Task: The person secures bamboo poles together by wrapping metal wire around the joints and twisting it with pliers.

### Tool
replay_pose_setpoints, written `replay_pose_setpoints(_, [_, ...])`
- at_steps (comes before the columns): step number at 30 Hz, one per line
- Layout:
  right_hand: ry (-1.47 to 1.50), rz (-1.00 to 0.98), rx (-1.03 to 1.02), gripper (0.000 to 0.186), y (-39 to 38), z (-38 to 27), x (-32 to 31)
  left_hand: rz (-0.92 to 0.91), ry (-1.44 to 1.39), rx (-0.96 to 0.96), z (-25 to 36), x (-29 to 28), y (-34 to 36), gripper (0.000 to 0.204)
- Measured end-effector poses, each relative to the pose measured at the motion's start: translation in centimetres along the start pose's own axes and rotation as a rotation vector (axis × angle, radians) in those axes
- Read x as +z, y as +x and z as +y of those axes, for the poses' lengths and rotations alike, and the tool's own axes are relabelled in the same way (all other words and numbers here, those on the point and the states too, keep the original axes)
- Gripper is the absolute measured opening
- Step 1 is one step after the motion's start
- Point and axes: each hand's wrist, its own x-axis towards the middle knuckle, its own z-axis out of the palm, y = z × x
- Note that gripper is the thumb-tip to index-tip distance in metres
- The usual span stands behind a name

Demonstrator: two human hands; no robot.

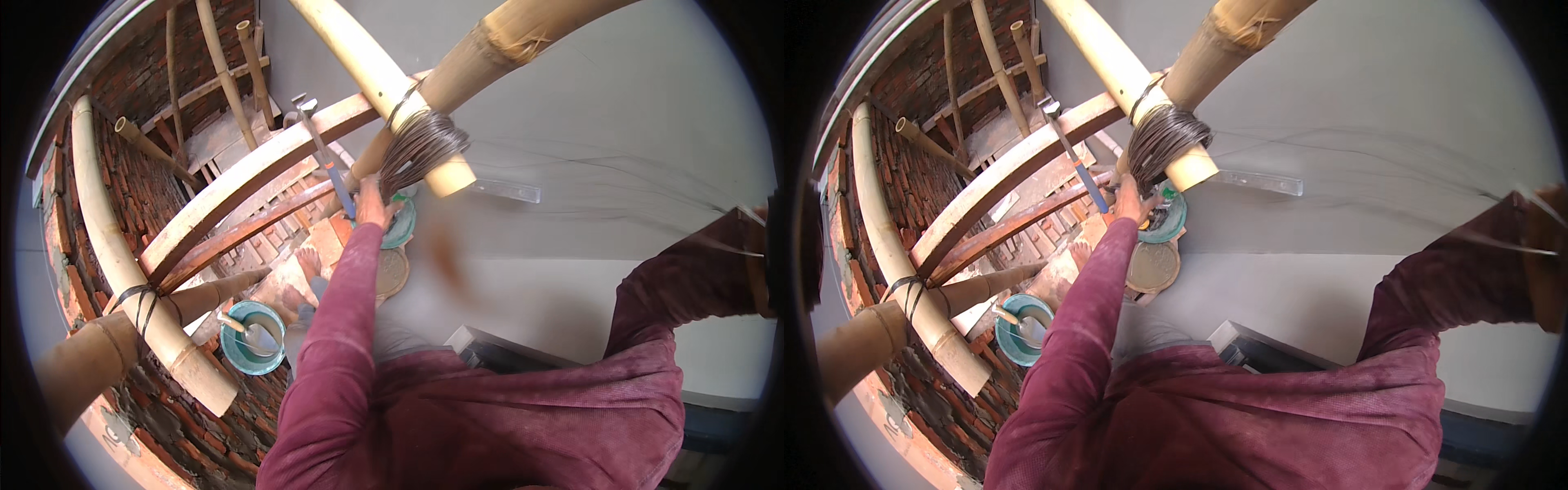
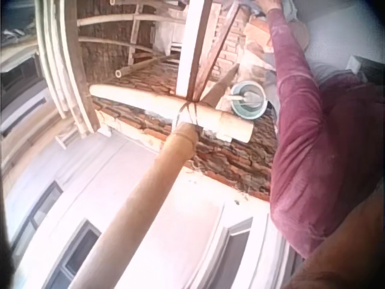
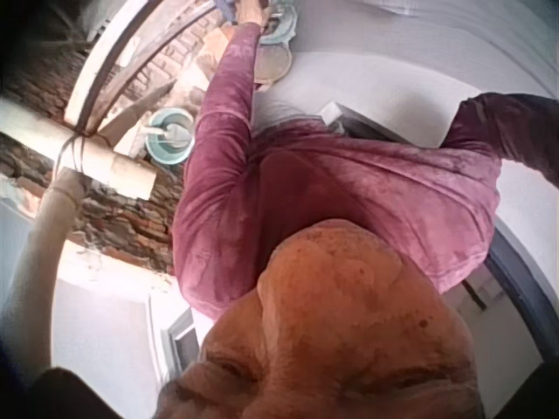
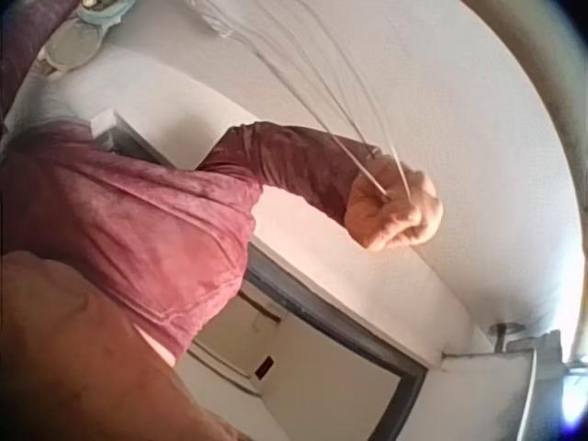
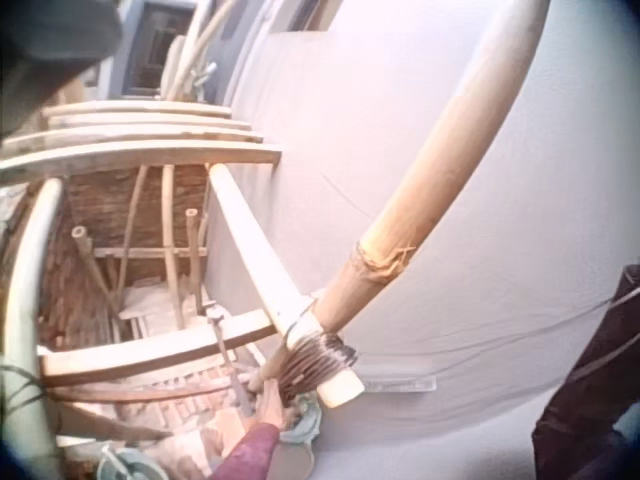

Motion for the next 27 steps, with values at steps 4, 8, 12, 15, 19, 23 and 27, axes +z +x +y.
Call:
replay_pose_setpoints(4, [0.206, -0.111, 0.258, 0.025, 0.7, -1.8, 3.4, 0.102, -0.070, 0.137, -2.0, -3.2, -8.2, 0.062])
replay_pose_setpoints(8, [0.196, -0.413, 0.049, 0.024, -0.9, -2.8, 3.2, -0.792, -0.465, -0.279, 7.6, -13.5, -19.6, 0.041])
replay_pose_setpoints(12, [0.227, -0.402, -0.159, 0.022, -0.7, -7.4, 7.3, -0.983, -1.175, -0.193, 17.7, -17.7, -25.6, 0.090])
replay_pose_setpoints(15, [0.339, -0.406, -0.221, 0.014, -1.3, -12.2, 9.8, -0.990, -1.480, -0.162, 24.8, -18.8, -26.8, 0.108])
replay_pose_setpoints(19, [0.429, -0.374, 0.003, 0.009, -6.7, -17.8, 14.7, -0.784, -1.806, -0.228, 26.1, -19.2, -29.3, 0.090])
replay_pose_setpoints(23, [0.376, -0.582, 0.175, 0.013, -13.0, -21.6, 17.3, -0.402, -1.862, -0.575, 23.3, -20.9, -31.2, 0.048])
replay_pose_setpoints(27, [0.624, -0.491, 0.253, 0.015, -19.0, -23.3, 18.8, -0.293, -1.911, -0.463, 22.2, -23.5, -31.0, 0.027])
